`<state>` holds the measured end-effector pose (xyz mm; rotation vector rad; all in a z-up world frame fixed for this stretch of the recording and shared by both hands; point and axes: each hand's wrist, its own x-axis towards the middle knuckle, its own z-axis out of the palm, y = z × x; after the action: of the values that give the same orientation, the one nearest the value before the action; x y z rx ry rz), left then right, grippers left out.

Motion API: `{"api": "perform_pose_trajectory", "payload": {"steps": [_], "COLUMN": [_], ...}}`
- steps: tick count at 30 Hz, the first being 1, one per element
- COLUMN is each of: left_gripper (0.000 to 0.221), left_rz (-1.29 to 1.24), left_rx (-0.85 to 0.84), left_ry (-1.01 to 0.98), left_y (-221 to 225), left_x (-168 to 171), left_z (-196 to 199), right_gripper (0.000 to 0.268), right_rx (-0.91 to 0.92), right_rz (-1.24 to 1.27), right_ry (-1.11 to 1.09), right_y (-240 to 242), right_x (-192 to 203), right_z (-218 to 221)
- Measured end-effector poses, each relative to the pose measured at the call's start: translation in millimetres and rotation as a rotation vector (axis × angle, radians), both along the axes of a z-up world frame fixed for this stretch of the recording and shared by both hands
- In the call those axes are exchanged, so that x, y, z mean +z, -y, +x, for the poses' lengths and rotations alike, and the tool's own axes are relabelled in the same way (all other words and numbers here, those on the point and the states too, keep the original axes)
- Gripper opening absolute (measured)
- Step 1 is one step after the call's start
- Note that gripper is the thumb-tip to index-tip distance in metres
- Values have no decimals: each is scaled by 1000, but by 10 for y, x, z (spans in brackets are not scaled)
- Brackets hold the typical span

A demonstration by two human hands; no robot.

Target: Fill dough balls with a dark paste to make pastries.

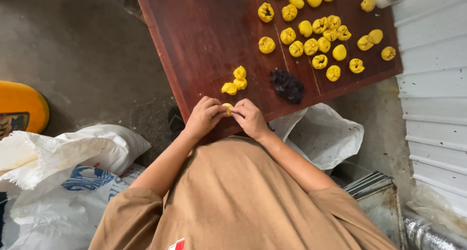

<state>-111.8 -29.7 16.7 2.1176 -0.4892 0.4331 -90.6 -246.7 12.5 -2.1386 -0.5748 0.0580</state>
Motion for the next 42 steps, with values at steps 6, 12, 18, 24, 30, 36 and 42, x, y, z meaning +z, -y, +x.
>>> {"api": "perform_pose_trajectory", "payload": {"steps": [6, 12, 18, 24, 30, 36, 42], "left_gripper": [7, 48, 41, 33, 64, 42, 62], "left_rz": [138, -251, -223, -73, 74, 134, 295], "left_rx": [152, 340, 379, 383, 221, 133, 191], "left_ry": [117, -74, -155, -276, -224, -191, -138], "left_y": [193, 55, 58, 60, 208, 120, -538], "left_x": [60, -182, -191, 71, 511, 384, 209], "left_z": [-50, -100, -139, -110, 418, 513, 99], "right_gripper": [7, 29, 43, 32, 38, 24, 22], "right_rx": [69, -202, -95, -343, -766, -657, -706], "right_rz": [-266, -210, -1, 248, 1005, 794, 860], "right_ry": [437, 159, -365, -440, -487, -592, -639], "right_y": [-115, -69, -96, 1297, 2380, 1811, 1813], "right_x": [148, 86, 44, 540, 1141, 897, 459], "right_z": [103, 81, -10, 698, 1231, 855, 640]}}
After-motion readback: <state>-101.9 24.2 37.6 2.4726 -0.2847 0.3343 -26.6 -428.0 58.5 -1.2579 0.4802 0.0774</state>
